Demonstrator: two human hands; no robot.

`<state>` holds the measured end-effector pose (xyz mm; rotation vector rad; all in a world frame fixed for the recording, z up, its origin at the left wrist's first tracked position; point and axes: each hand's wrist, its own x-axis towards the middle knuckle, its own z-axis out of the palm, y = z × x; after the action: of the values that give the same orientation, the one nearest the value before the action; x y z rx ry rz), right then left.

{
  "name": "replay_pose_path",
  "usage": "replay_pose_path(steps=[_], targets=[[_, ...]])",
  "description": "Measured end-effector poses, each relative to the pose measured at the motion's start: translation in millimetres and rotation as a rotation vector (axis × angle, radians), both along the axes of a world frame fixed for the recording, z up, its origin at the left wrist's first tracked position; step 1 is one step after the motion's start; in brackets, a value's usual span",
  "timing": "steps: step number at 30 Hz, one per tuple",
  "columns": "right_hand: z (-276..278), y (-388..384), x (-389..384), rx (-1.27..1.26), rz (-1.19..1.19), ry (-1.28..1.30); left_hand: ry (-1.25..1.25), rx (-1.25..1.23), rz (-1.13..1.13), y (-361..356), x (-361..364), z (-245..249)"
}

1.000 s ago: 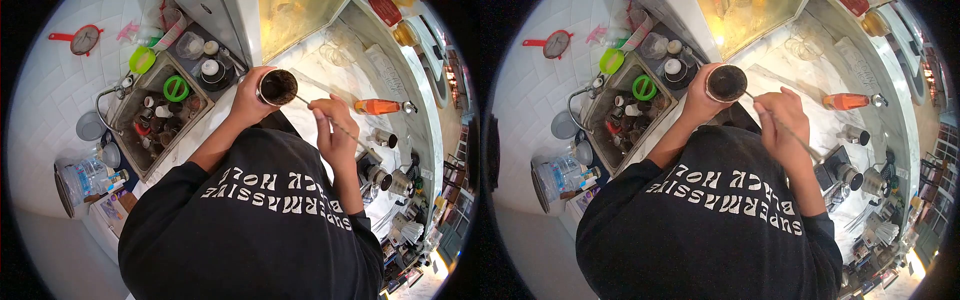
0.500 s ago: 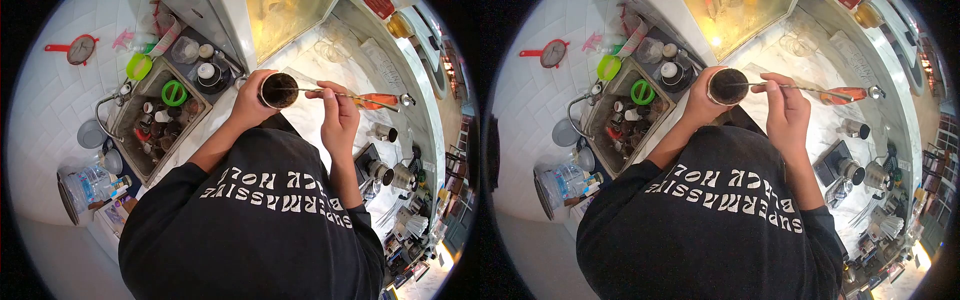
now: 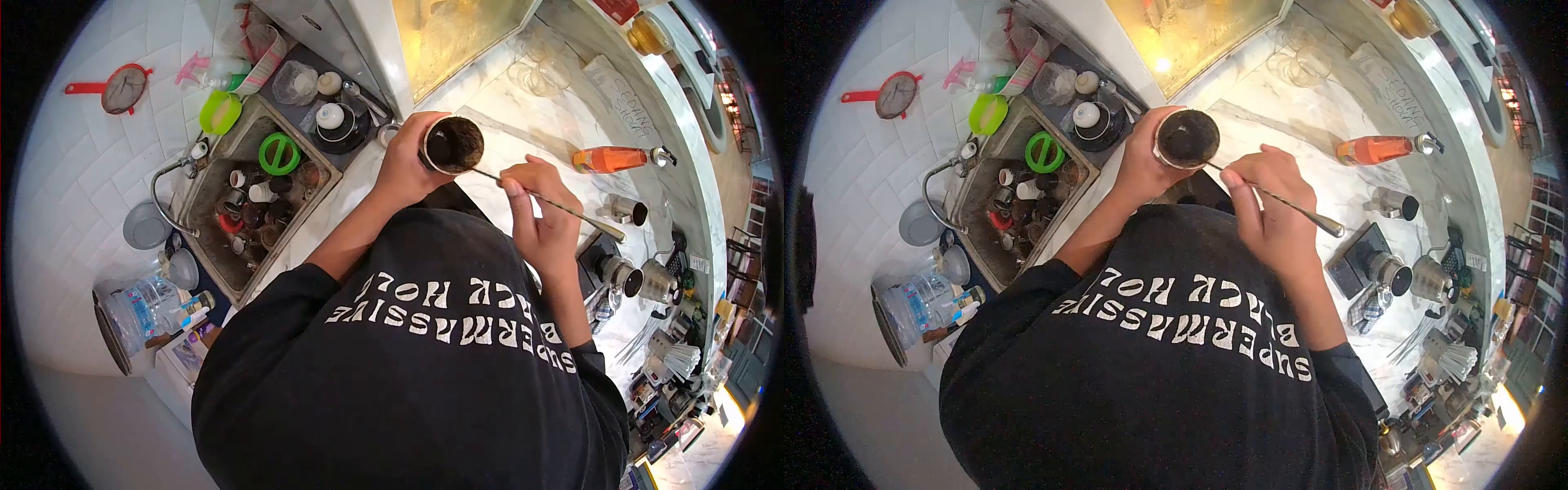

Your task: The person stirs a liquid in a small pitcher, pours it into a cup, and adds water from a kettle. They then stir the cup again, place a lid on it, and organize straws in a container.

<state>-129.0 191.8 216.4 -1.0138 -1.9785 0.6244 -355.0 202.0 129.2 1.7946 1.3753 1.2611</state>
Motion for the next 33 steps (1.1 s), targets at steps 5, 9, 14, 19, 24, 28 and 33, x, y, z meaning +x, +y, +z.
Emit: replay_pose_path(steps=[5, 9, 14, 19, 24, 28, 33], targets=[[1.2, -4.0, -14.2, -0.376, -0.055, 0.259, -0.07, -0.059, -0.035, 0.2, 4.5, -3.2], [-1.6, 6.3, -18.9, -0.436, -0.147, 0.486, -0.04, -0.07, 0.003, -0.5, 6.2, 3.0], [-8.7, 11.3, -6.4, -0.335, -0.219, 0.306, -0.044, -0.088, 0.008, 0.2, 3.9, -1.5], [-1.8, -2.1, -6.1, -0.274, -0.165, 0.187, -0.068, -0.093, 0.007, 1.0, 4.3, -1.0], [-21.7, 0.5, -8.5, -0.113, -0.068, 0.174, -0.141, -0.122, 0.015, 1.6, 7.7, -3.7], [-20.6, 3.2, -0.4, -0.022, -0.078, 0.11, -0.145, -0.115, 0.007, 1.7, 5.5, -3.7], [-19.6, 1.1, -1.7, 0.068, -0.003, 0.118, -0.127, -0.111, 0.032, 1.3, 7.7, -6.3]])
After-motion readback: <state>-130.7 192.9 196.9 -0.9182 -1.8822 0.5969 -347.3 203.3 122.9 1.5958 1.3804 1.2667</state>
